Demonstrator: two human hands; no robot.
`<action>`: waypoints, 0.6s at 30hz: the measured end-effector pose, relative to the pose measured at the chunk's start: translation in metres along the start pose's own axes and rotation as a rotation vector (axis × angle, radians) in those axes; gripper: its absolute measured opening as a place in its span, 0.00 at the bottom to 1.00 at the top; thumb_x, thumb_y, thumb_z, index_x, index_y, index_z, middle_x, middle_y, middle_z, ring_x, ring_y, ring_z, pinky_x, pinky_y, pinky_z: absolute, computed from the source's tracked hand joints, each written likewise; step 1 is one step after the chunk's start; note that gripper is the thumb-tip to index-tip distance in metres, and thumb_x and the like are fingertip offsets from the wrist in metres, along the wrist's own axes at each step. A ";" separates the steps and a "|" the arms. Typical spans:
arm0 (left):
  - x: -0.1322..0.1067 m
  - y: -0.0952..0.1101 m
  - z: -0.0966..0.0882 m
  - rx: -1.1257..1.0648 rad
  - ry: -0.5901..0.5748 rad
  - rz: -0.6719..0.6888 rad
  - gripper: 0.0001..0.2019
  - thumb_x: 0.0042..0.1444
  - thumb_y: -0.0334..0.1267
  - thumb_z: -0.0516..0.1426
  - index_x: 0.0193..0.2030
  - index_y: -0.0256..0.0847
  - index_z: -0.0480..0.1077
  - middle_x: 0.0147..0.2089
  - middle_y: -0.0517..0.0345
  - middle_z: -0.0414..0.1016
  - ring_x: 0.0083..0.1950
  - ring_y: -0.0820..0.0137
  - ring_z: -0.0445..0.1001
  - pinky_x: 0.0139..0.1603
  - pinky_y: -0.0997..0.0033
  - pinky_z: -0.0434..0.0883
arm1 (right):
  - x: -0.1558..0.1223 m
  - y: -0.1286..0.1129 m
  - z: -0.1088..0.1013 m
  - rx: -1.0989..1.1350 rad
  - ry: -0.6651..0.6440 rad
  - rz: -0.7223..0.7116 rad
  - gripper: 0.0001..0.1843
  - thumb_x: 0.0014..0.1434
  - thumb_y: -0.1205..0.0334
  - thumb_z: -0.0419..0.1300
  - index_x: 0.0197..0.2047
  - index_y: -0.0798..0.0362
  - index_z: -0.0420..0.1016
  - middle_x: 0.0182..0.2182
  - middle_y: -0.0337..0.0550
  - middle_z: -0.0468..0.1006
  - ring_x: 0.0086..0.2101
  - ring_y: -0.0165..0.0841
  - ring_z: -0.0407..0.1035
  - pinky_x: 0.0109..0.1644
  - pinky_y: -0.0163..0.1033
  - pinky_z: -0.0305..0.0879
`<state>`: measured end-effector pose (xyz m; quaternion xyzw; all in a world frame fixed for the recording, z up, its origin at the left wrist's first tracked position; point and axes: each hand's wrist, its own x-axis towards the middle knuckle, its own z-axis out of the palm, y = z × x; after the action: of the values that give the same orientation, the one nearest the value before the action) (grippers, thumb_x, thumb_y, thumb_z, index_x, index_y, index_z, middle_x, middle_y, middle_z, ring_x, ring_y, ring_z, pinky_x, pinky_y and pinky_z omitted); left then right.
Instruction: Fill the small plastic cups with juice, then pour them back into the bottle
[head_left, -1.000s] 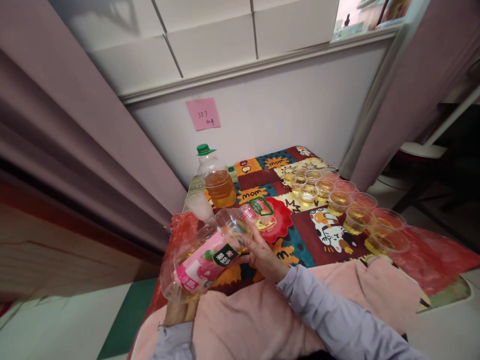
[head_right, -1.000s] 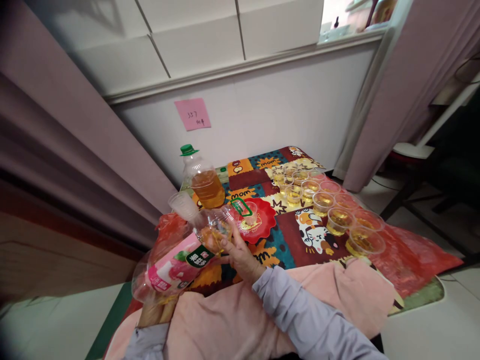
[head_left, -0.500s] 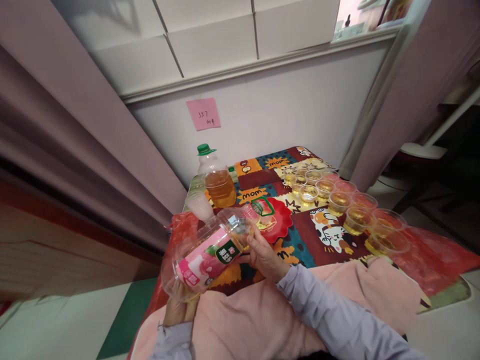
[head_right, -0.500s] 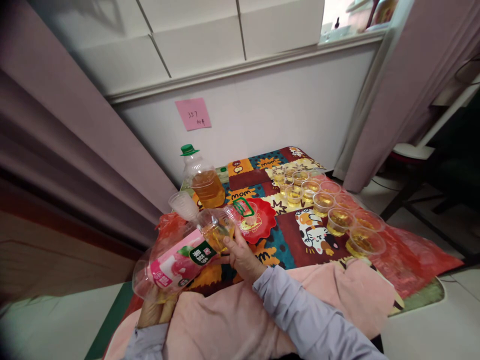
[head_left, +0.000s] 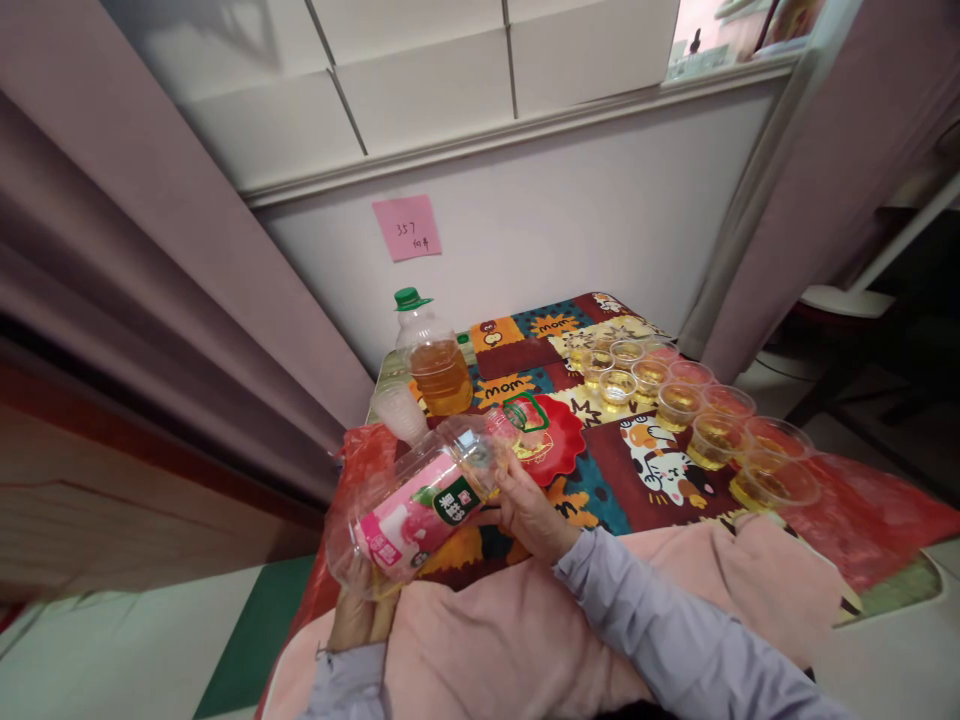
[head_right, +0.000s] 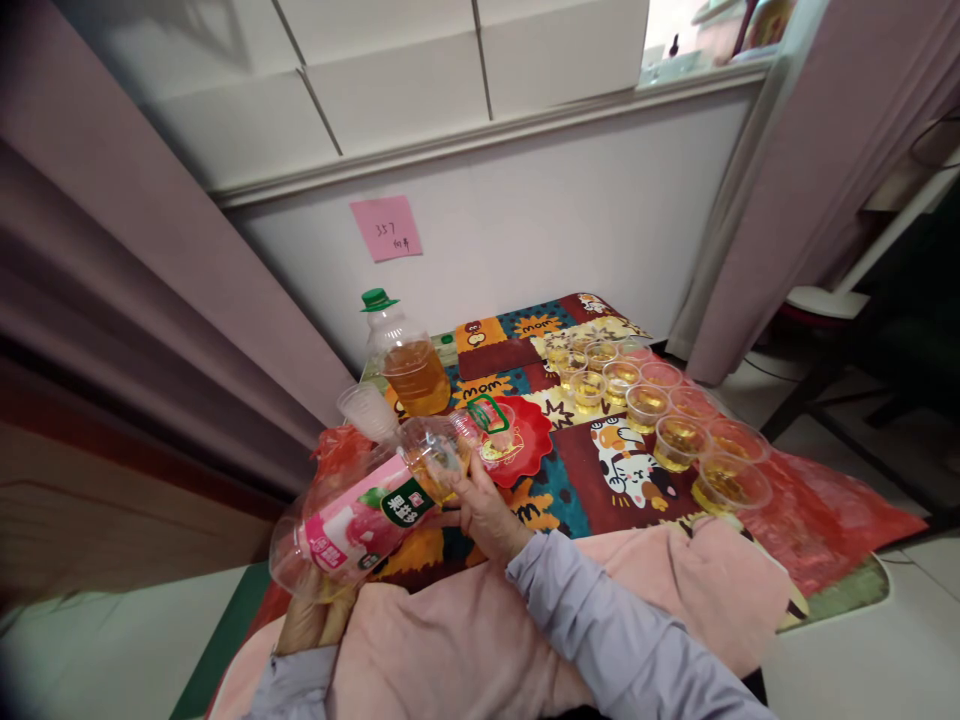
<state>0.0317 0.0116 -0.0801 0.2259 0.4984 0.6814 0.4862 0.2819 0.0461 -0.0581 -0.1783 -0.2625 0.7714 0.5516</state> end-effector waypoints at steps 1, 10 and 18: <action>-0.001 0.001 0.002 0.001 -0.018 0.003 0.37 0.43 0.56 0.78 0.62 0.54 0.81 0.68 0.55 0.82 0.78 0.44 0.68 0.70 0.50 0.78 | 0.000 0.000 0.000 0.000 0.000 0.000 0.49 0.64 0.42 0.73 0.79 0.35 0.51 0.61 0.45 0.82 0.44 0.36 0.84 0.45 0.44 0.84; -0.007 0.010 0.003 -0.067 -0.118 -0.045 0.33 0.53 0.50 0.76 0.66 0.55 0.78 0.70 0.55 0.80 0.79 0.47 0.67 0.70 0.52 0.77 | -0.001 -0.002 0.002 0.003 -0.001 -0.007 0.53 0.64 0.41 0.73 0.81 0.34 0.47 0.65 0.47 0.80 0.45 0.37 0.85 0.46 0.45 0.85; -0.007 0.014 -0.006 -0.322 -0.288 -0.118 0.30 0.70 0.33 0.61 0.77 0.52 0.67 0.72 0.53 0.76 0.68 0.60 0.80 0.74 0.56 0.72 | 0.002 0.000 -0.001 0.010 -0.008 0.007 0.53 0.63 0.39 0.73 0.80 0.34 0.49 0.63 0.47 0.81 0.42 0.37 0.86 0.45 0.46 0.85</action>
<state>0.0237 0.0027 -0.0683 0.2108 0.3212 0.6832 0.6210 0.2818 0.0482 -0.0591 -0.1733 -0.2601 0.7753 0.5488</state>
